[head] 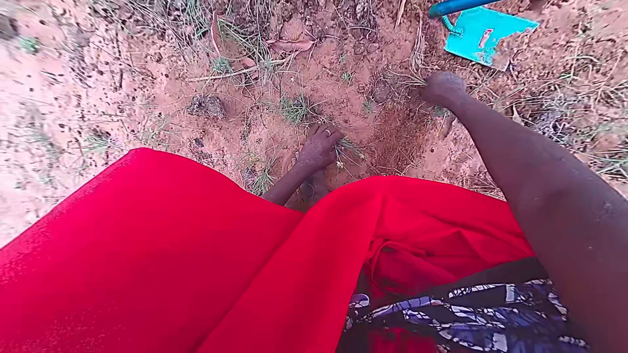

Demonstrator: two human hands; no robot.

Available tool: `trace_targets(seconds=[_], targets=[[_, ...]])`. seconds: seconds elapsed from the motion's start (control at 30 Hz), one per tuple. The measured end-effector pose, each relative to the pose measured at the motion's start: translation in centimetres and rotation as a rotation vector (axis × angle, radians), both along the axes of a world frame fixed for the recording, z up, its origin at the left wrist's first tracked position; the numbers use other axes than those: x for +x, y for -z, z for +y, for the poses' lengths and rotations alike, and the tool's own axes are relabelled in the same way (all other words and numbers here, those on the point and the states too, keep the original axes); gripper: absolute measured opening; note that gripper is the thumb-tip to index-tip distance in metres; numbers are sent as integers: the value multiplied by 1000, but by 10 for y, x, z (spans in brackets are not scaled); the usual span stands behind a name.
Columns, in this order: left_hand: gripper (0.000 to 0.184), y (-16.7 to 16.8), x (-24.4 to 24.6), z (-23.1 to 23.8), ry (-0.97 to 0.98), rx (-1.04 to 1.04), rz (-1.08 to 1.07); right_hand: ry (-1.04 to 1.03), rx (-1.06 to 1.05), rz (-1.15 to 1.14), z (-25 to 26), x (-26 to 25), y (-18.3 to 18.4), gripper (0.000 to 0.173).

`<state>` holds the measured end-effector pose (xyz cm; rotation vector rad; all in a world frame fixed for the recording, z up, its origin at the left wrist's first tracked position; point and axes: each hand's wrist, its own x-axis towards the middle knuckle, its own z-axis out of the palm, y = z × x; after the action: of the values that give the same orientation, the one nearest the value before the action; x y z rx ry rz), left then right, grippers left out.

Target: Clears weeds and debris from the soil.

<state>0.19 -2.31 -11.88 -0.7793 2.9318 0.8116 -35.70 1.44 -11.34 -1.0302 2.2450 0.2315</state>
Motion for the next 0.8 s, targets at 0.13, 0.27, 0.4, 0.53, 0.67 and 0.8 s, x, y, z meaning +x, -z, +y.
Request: trace_targets(seconds=[0.13,0.27,0.4,0.53,0.67,0.8], targets=[[33,0,0,0,2,-8,-2,183,-101,-67,11,-8,13,48],[32,3,1,0,-8,-23,21,184,-114,-102,16,-11,19,48],[31,3,-1,0,-5,-32,22,171,-30,-176,8,-28,19,39],[32,2,-1,0,-5,-35,28,299,5,-200,1,-27,2,40],[31,4,0,0,0,-28,31,278,-6,-175,1,-22,-1,48],[32,1,-1,0,-4,-18,26,-26,-35,12,6,-21,9,47]])
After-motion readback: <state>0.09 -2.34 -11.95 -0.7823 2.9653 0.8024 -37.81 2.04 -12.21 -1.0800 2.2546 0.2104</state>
